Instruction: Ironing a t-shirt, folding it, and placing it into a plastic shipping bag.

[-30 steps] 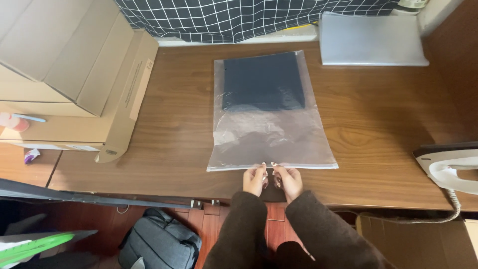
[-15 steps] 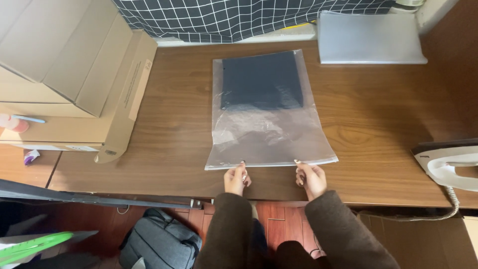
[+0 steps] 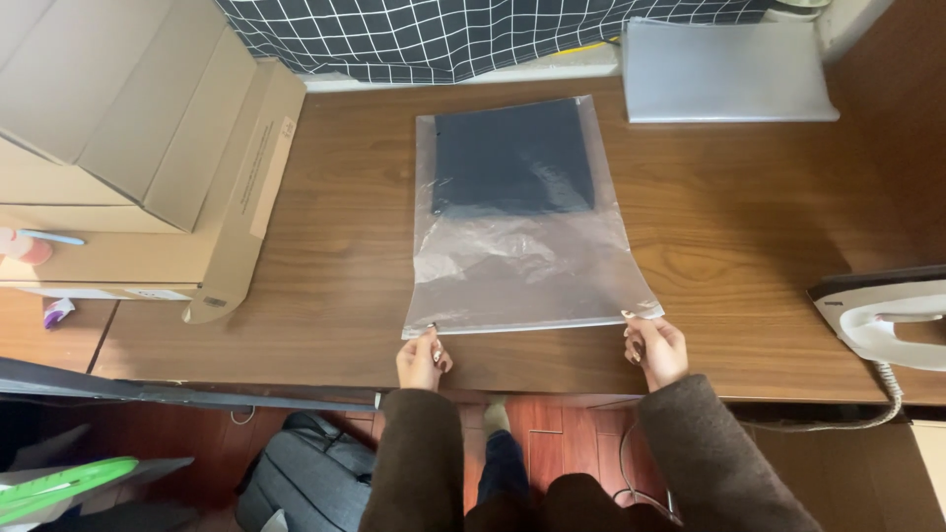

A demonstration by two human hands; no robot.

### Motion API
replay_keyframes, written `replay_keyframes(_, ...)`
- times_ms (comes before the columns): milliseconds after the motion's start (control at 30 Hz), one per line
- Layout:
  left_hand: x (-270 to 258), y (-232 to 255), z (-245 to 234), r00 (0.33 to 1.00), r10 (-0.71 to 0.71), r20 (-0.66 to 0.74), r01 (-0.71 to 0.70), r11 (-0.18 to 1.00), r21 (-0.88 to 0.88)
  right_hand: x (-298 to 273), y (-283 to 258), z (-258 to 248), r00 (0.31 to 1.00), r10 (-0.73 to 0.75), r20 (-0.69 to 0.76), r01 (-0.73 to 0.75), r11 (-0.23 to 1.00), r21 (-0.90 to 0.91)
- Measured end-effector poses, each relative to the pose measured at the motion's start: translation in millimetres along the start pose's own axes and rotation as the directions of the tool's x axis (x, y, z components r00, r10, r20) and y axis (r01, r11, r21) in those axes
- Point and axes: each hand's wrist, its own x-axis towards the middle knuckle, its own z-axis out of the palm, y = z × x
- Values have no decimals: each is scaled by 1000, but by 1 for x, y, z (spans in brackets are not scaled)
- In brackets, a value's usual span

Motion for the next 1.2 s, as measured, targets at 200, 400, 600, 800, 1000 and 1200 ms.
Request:
replay_keyframes(200,2,12,-13,1000,10,-22,-9,999,41,1,-8,-7,1000,-26,-15,26,999,-25)
replay_keyframes(400,-3,18,-14,1000,4,9,-5,997,82,1,-13,-12,998,-49,-33,46,997,-68)
replay_keyframes(600,-8,24,-13,999,34,16,-36,989,141,5,-7,-18,996,-74,-54,66,989,-135)
replay_keyframes(800,-2,11,-10,995,70,-74,-63,993,96,-10,-9,-8,996,-89,10,89,990,-112)
replay_keyframes(1000,-75,54,52,964,-256,73,251,965,77,-22,-12,-2,995,-45,87,52,995,-83)
replay_keyframes(1200,-101,16,77,892,-351,286,315,934,166,-42,24,0,895,238,377,-89,924,-372)
